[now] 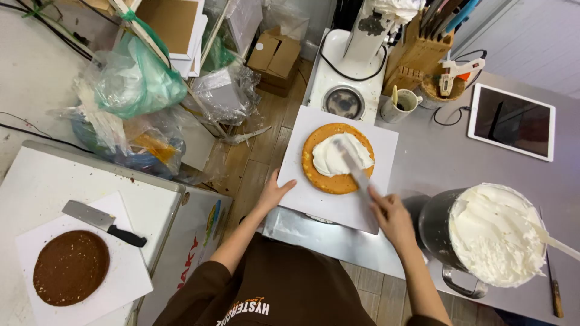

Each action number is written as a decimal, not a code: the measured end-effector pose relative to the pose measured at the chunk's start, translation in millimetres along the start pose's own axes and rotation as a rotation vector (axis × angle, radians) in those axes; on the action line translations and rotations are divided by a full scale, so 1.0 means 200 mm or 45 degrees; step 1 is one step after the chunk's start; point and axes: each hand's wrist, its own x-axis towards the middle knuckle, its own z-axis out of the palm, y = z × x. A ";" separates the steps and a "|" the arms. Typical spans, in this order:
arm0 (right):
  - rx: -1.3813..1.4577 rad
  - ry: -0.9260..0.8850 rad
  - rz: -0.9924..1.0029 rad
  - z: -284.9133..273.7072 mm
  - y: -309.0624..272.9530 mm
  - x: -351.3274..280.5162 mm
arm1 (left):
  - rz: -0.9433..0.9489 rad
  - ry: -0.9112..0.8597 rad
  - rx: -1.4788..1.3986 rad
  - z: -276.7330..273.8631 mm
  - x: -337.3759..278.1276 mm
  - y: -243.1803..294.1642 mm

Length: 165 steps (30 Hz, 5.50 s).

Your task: Trim and level cake layers, then apply an initial layer of cream/frosting.

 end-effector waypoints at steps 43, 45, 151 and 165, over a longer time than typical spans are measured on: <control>0.504 -0.102 0.071 0.16 -0.37 -0.35 | -0.016 -0.114 -0.324 -0.19 -0.49 -0.29; 0.701 -0.009 0.206 0.15 -0.30 -0.35 | 0.089 -0.131 -0.313 -0.20 -0.50 -0.23; -0.079 -0.255 0.037 0.00 -0.15 -0.30 | 0.033 0.107 -0.026 -0.14 -0.26 -0.12; -0.400 0.150 -0.332 0.06 -0.07 -0.20 | -0.016 0.016 -0.034 -0.17 -0.25 -0.08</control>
